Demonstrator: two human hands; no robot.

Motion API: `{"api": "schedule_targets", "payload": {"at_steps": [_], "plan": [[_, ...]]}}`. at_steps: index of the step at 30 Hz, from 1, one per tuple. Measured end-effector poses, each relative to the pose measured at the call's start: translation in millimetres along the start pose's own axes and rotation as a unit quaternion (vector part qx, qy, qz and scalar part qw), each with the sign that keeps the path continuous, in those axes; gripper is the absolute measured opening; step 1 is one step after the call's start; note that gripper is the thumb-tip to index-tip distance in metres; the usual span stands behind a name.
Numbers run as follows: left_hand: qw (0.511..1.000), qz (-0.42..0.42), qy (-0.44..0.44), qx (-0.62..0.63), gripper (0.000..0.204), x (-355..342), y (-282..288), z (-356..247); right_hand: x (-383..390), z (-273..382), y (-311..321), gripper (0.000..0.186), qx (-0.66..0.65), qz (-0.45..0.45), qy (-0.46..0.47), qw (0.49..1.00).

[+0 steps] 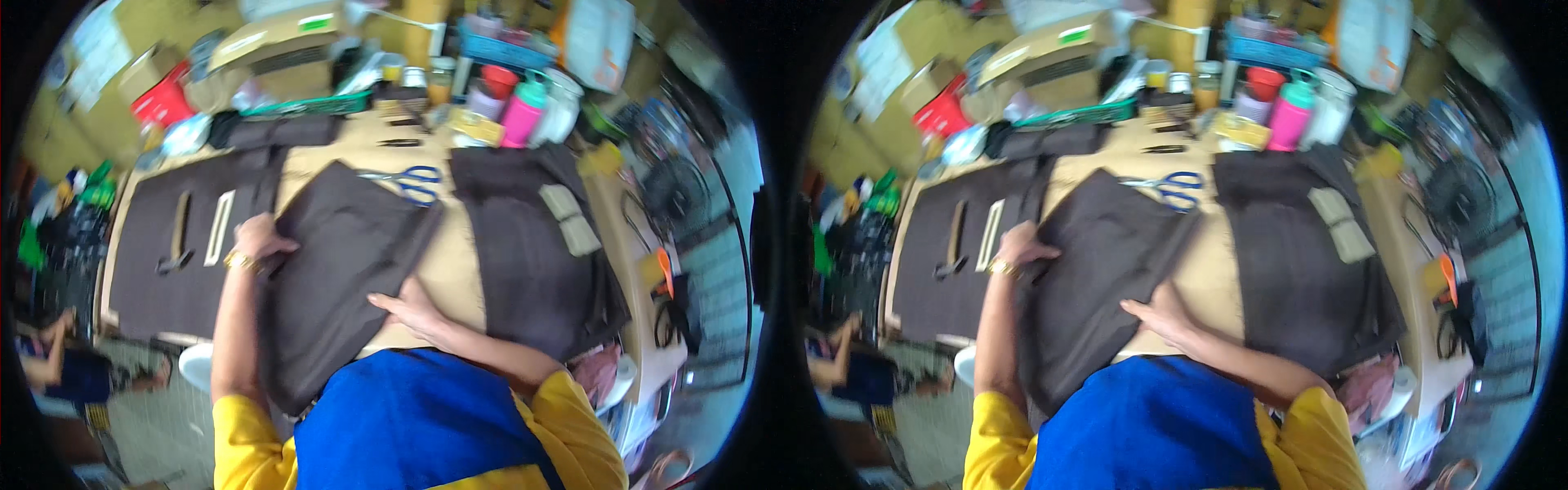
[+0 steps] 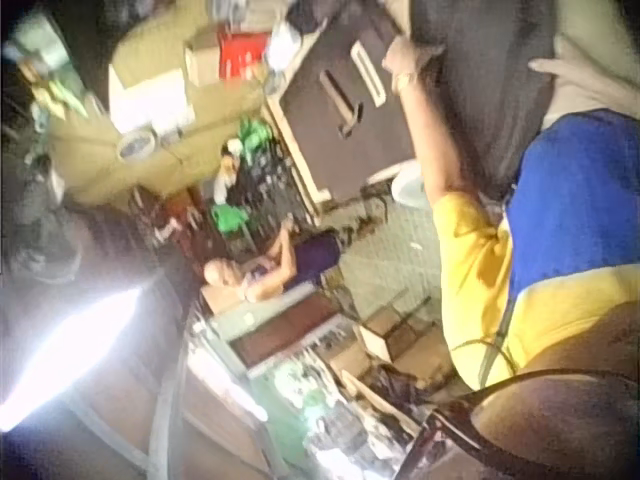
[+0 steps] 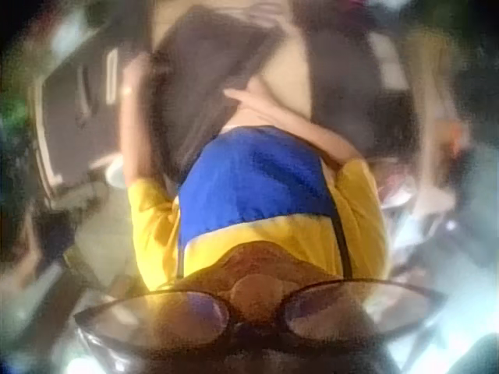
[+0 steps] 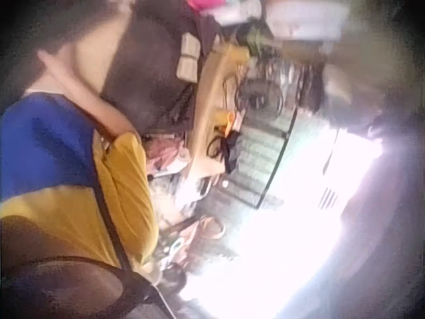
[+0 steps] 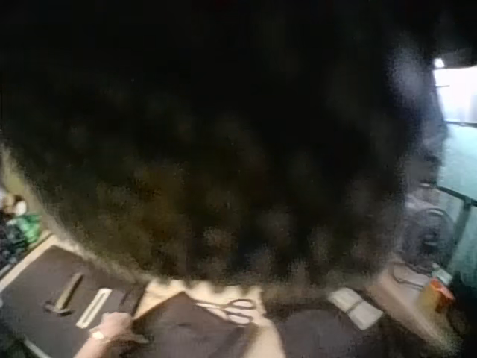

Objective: The person cuts a rectangular hole in a piece of dark fabric using scissors and applies white tape around the edges of the opening.

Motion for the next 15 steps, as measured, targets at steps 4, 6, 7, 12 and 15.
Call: {"api": "schedule_targets", "payload": {"at_steps": [4, 6, 7, 12, 15], "plan": [[0.99, -0.018, -0.077, 0.119, 0.053, 41, 43, 1, -29, 16, 27, 0.065, 0.02, -0.13, 0.106, 0.986], [0.979, -0.023, -0.109, 0.169, 0.048, 56, 61, -12, -29, 50, 51, 0.065, 0.012, -0.135, 0.077, 0.988], [0.976, -0.008, -0.122, 0.178, 0.047, 61, 73, -22, -29, 64, 69, 0.067, 0.031, -0.154, 0.08, 0.984], [0.863, -0.064, -0.248, 0.436, 0.069, 88, 121, -121, -5, 169, 153, 0.06, 0.083, -0.135, 0.2, 0.967], [0.735, -0.063, -0.275, 0.616, 0.068, 110, 140, -190, 53, 274, 199, 0.057, 0.13, -0.098, 0.22, 0.962]]}}
Point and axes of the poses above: each hand's wrist, its own x-axis away from the middle knuckle, its own y-axis out of the back of the hand, z = x × y, the point moved 5 cm from there along -x, towards the middle knuckle, and after that the axes turned 1 degree about -z, right-handed, at the moved point
